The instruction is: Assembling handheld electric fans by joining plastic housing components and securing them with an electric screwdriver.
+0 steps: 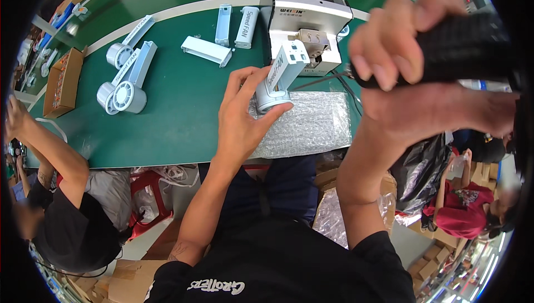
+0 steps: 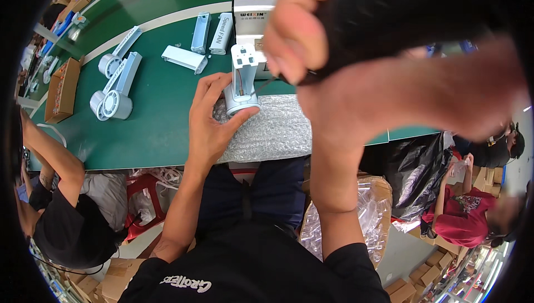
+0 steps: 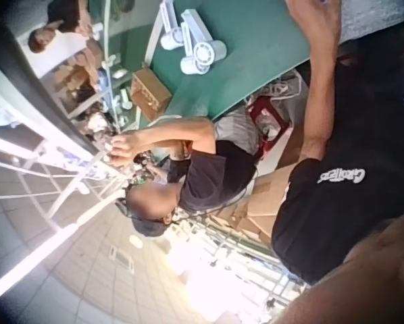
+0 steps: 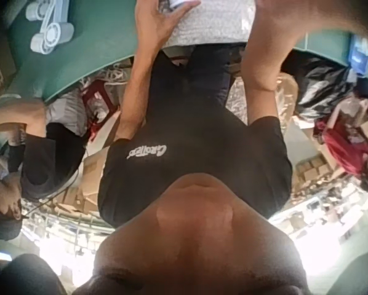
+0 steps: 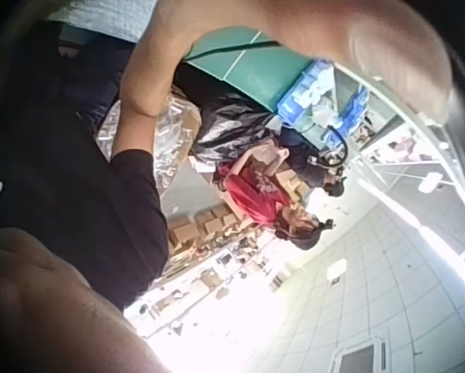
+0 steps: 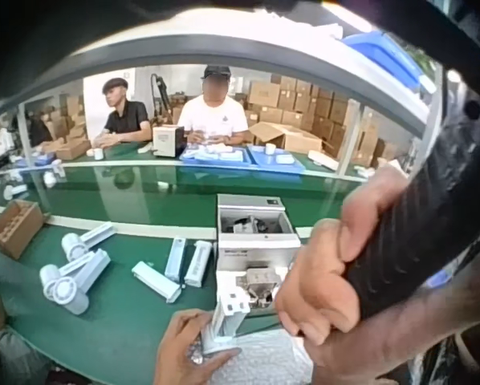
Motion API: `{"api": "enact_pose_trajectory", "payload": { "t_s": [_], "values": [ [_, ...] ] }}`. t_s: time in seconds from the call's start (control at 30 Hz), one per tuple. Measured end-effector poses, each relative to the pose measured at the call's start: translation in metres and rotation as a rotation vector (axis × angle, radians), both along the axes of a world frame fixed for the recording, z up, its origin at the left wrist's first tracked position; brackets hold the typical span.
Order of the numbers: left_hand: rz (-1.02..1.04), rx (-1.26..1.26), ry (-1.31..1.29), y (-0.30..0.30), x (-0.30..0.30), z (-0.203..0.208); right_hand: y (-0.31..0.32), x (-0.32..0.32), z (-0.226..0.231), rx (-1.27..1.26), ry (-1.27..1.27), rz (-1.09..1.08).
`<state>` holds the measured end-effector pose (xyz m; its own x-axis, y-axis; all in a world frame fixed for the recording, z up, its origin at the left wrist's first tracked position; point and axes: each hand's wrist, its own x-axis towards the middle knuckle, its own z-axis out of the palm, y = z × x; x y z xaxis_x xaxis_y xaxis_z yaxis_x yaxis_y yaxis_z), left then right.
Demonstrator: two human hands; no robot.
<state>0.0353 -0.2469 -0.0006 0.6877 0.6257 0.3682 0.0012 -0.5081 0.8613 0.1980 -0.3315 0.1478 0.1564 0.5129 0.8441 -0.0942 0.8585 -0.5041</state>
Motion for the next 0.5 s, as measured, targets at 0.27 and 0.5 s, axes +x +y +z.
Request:
{"api": "enact_pose_trajectory", "payload": {
  "t_s": [0.27, 0.5],
  "values": [
    [-0.026, 0.009, -0.060, -0.001, 0.000, 0.001, 0.007, -0.005, 0.001, -0.233, 0.129, -0.230],
    [-0.026, 0.005, -0.055, 0.001, -0.002, 0.002, 0.015, -0.044, 0.007, -0.418, 0.041, -0.889]
  ]
}}
